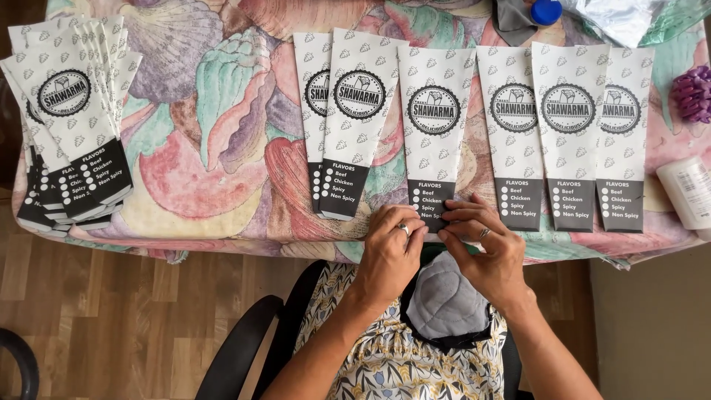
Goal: The person is aligning, folding, and stacking printed paper bags on a table.
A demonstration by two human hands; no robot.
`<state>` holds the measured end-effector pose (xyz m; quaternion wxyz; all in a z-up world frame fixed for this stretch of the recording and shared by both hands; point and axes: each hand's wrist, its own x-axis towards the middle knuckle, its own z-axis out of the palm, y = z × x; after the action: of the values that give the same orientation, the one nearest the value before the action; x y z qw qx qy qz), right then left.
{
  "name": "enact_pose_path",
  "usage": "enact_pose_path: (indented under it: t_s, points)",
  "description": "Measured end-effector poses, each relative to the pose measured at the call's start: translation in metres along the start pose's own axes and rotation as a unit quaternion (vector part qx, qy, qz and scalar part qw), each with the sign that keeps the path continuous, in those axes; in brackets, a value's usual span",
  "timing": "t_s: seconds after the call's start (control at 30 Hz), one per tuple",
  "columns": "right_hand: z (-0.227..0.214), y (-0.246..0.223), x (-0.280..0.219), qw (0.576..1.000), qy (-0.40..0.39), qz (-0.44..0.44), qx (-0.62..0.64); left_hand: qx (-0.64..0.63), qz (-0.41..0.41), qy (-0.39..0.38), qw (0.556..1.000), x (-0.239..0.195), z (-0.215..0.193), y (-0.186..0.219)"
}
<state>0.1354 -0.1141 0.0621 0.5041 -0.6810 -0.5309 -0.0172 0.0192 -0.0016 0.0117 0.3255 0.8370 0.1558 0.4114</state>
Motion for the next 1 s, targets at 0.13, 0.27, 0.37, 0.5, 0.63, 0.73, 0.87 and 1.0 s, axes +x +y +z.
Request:
enact_pose_path:
  t_s: [0.13, 0.27, 0.37, 0.5, 0.63, 0.73, 0.87, 1.0]
  points:
    - [-0.002, -0.001, 0.002, 0.999, -0.002, 0.046, 0.01, -0.01, -0.035, -0.002, 0.999, 0.002, 0.002, 0.003]
    - [-0.003, -0.003, 0.006, 0.997, -0.014, 0.079, 0.01, -0.006, -0.058, -0.008, 0.998, 0.006, 0.001, 0.007]
    - [-0.005, -0.002, 0.004, 0.994, -0.021, 0.104, 0.016, -0.014, -0.069, -0.036, 0.997, 0.008, -0.003, 0.006]
    - [-0.008, -0.001, 0.003, 0.992, -0.025, 0.121, 0.026, -0.049, -0.071, -0.118, 0.989, 0.011, -0.01, -0.006]
    - [-0.021, -0.005, -0.001, 0.997, 0.007, 0.079, -0.004, -0.007, -0.025, -0.151, 0.988, 0.017, -0.02, 0.0]
    - [-0.041, 0.007, -0.019, 0.994, 0.045, 0.066, -0.073, 0.039, 0.014, -0.202, 0.979, 0.015, -0.014, 0.0]
    - [-0.06, 0.024, -0.035, 0.98, 0.059, 0.045, -0.186, 0.085, 0.032, -0.21, 0.974, 0.013, 0.01, 0.002]
    - [-0.063, 0.032, -0.041, 0.975, 0.034, 0.033, -0.219, 0.093, 0.04, -0.208, 0.973, 0.008, 0.04, 0.004]
